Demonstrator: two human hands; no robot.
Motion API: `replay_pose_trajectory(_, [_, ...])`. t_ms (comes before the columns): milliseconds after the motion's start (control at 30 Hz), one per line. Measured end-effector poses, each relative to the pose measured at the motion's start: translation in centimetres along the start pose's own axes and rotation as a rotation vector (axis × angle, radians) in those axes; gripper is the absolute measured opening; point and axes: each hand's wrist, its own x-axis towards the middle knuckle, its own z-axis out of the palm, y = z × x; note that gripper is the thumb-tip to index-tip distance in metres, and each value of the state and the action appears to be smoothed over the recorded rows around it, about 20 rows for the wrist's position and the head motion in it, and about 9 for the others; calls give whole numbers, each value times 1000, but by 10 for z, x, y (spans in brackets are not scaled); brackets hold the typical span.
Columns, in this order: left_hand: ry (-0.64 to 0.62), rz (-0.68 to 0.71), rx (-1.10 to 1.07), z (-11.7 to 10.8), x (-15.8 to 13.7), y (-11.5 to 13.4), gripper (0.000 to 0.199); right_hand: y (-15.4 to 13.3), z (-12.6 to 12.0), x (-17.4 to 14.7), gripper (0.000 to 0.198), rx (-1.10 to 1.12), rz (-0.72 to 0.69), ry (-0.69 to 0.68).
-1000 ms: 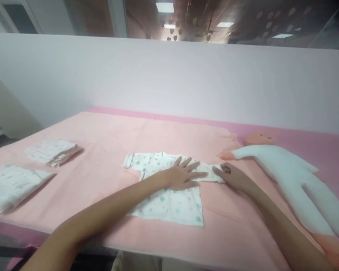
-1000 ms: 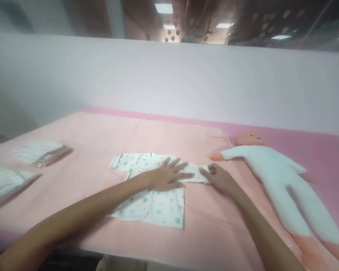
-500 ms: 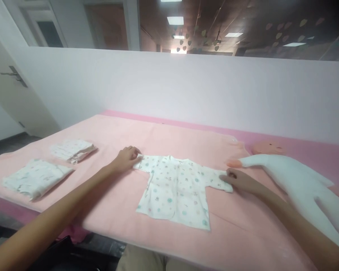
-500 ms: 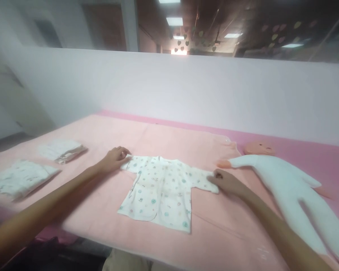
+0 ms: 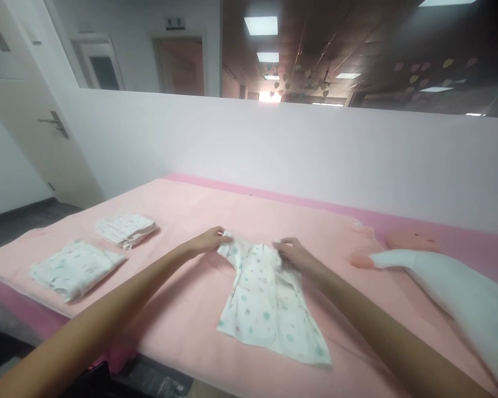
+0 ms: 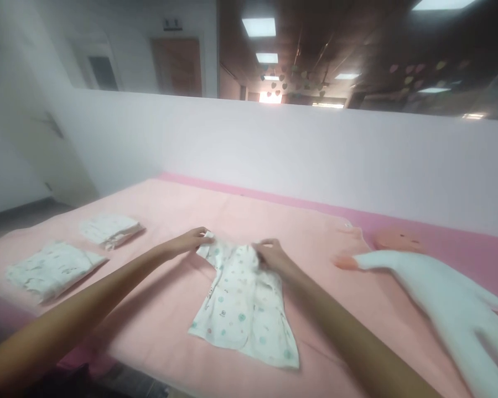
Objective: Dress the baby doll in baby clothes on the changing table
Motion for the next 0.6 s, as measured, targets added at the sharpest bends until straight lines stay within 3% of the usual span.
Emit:
replay_pose_trajectory(67, [-2, -2, -134, 10, 0, 8, 56, 7, 23, 4, 41, -7, 12, -40])
replay_pose_trajectory(167, [-36, -12, -309, 32, -2, 20, 59, 15, 31, -2, 32, -93, -76, -74])
replay_pose_trajectory(233, [-67, -5, -377, 49, -4, 29, 59, 16, 24, -13, 28, -211, -201, -108])
replay_pose_trajectory(333, [-128, 16, -437, 76, -6, 43, 56, 10, 10, -29, 38, -280, -323, -206])
replay_pose_trajectory(400, [-215, 64, -459, 91, -6, 51, 56, 7, 3, -35, 42, -245, -304, -223])
replay_pose_trajectory(500, [-298, 116, -491, 103, -9, 57, 61, 10, -7, -33, 42, -306, -230, -106])
replay_pose_trajectory(600, [-258, 146, -458, 102, -17, 53, 59, 21, -21, -27, 33, -434, -212, -63])
